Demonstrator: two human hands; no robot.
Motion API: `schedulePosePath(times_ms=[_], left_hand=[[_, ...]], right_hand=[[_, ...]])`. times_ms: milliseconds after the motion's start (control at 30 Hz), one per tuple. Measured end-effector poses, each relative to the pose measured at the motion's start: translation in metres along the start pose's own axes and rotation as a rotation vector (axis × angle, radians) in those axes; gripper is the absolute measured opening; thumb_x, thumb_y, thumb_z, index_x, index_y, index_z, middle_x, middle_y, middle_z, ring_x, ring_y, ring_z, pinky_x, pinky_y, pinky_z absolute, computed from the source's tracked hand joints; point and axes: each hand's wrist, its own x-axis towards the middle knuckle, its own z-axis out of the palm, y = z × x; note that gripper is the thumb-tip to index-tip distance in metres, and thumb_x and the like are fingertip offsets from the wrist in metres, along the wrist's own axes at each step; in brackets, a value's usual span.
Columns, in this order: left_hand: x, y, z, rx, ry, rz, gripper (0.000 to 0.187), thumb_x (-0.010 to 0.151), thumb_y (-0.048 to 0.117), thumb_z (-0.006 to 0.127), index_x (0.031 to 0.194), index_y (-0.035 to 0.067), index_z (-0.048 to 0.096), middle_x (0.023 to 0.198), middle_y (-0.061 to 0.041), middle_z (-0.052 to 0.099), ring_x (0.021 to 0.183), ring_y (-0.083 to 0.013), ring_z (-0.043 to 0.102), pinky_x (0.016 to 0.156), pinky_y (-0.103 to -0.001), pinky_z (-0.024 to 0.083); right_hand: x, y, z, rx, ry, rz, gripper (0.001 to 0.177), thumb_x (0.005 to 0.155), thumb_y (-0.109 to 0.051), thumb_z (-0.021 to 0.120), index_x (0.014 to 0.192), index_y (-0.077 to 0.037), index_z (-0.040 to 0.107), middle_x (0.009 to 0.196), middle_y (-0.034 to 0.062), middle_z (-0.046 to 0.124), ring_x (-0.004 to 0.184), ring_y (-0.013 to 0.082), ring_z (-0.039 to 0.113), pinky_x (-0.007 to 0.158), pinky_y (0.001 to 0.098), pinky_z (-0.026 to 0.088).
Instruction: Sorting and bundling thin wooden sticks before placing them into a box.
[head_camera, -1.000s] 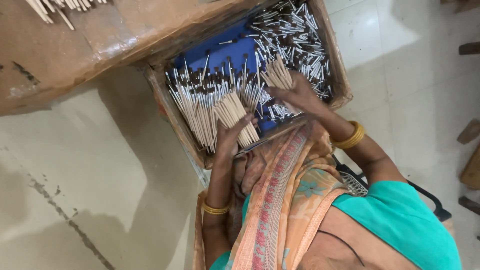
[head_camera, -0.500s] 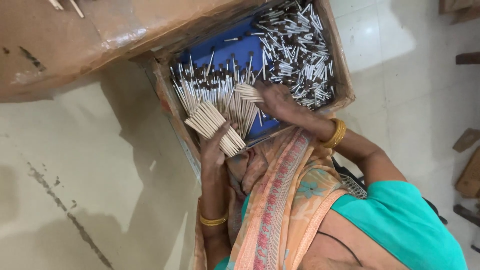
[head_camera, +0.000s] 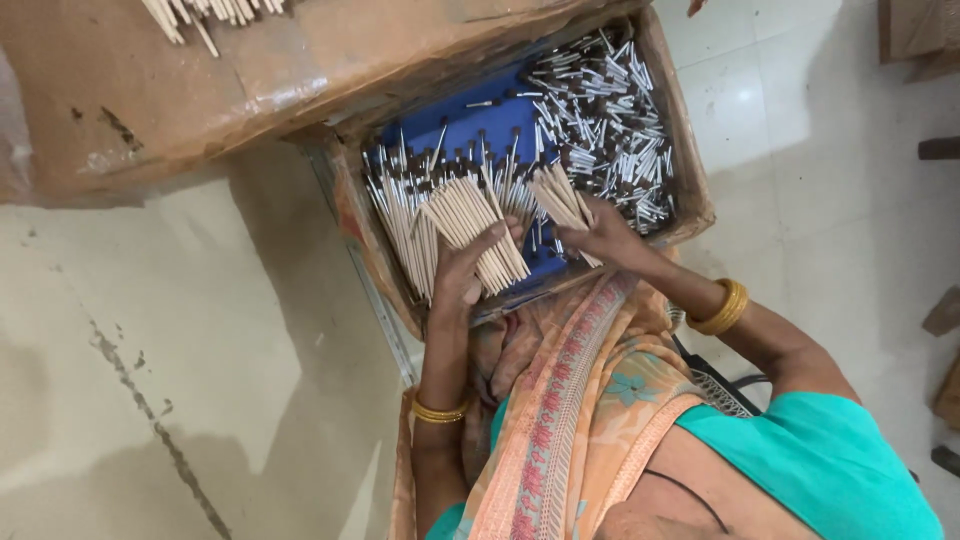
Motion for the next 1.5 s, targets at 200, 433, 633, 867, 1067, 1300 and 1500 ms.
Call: schedulePosePath(times_ms=[200, 433, 633, 867, 1067, 1300, 1500], left_hand=[[0.009, -0.024, -0.017, -0.019, -0.023, -0.071, 0.035, 0.089, -0.006, 0.076, 0.120, -0.009, 0.060, 0.107, -0.026, 0.071, 0.094, -0.0298, 0.075, 0.079, -0.039, 0.066], [0.008, -0.013, -0.013, 0.105, 0.037, -0.224, 0.035, 0.092, 0.008, 0.078, 0.118, -0.010, 0.067, 0.114, -0.023, 0.077, 0.109, -0.0264, 0.076, 0.092, -0.031, 0.062], [0.009, -0.029, -0.031, 0.107, 0.075, -0.312, 0.041, 0.084, 0.003, 0.079, 0.121, -0.006, 0.065, 0.108, -0.020, 0.074, 0.098, -0.0257, 0.075, 0.085, -0.035, 0.064], [-0.002, -0.022, -0.013, 0.087, 0.089, -0.226, 0.037, 0.085, -0.004, 0.076, 0.120, -0.009, 0.063, 0.108, -0.023, 0.074, 0.098, -0.0266, 0.075, 0.086, -0.034, 0.064], [0.002, -0.026, -0.009, 0.085, 0.221, -0.223, 0.042, 0.082, -0.002, 0.076, 0.121, -0.004, 0.059, 0.109, -0.021, 0.074, 0.100, -0.0261, 0.076, 0.087, -0.036, 0.065], [0.003, -0.024, -0.001, 0.209, 0.191, -0.163, 0.039, 0.084, 0.000, 0.079, 0.118, -0.008, 0.063, 0.106, -0.024, 0.074, 0.099, -0.0297, 0.074, 0.084, -0.039, 0.065], [0.005, -0.028, -0.007, 0.197, 0.132, -0.104, 0.040, 0.084, 0.001, 0.078, 0.120, -0.006, 0.061, 0.108, -0.023, 0.074, 0.102, -0.0293, 0.075, 0.093, -0.040, 0.063]], right_hand=[[0.009, -0.011, 0.007, -0.584, -0.025, -0.704, 0.035, 0.093, -0.011, 0.072, 0.126, -0.014, 0.062, 0.111, 0.0095, 0.070, 0.085, 0.0186, 0.072, 0.068, 0.0278, 0.062], [0.024, -0.042, -0.002, -1.239, -0.415, -1.081, 0.054, 0.079, -0.016, 0.068, 0.132, -0.011, 0.056, 0.142, 0.0079, 0.055, 0.110, 0.0228, 0.067, 0.081, 0.0341, 0.060], [0.022, -0.038, -0.006, -1.221, -0.412, -1.098, 0.048, 0.080, -0.021, 0.068, 0.126, -0.012, 0.056, 0.142, 0.0079, 0.055, 0.110, 0.0226, 0.065, 0.082, 0.0359, 0.058], [0.021, -0.041, -0.002, -1.227, -0.348, -1.129, 0.060, 0.083, -0.021, 0.070, 0.140, -0.011, 0.055, 0.134, 0.0052, 0.057, 0.101, 0.0167, 0.065, 0.078, 0.0302, 0.058], [0.022, -0.029, -0.001, -1.224, -0.249, -1.147, 0.055, 0.081, -0.017, 0.074, 0.134, -0.016, 0.057, 0.135, -0.0009, 0.058, 0.099, 0.0136, 0.062, 0.078, 0.0285, 0.058], [0.021, -0.024, 0.000, -1.195, -0.218, -1.154, 0.050, 0.086, -0.017, 0.074, 0.134, -0.015, 0.063, 0.124, -0.0025, 0.058, 0.102, 0.0138, 0.060, 0.082, 0.0294, 0.055], [0.022, -0.030, -0.003, -1.206, -0.217, -1.165, 0.045, 0.085, -0.019, 0.073, 0.129, -0.017, 0.063, 0.126, -0.0035, 0.060, 0.111, 0.0148, 0.060, 0.085, 0.0317, 0.053]])
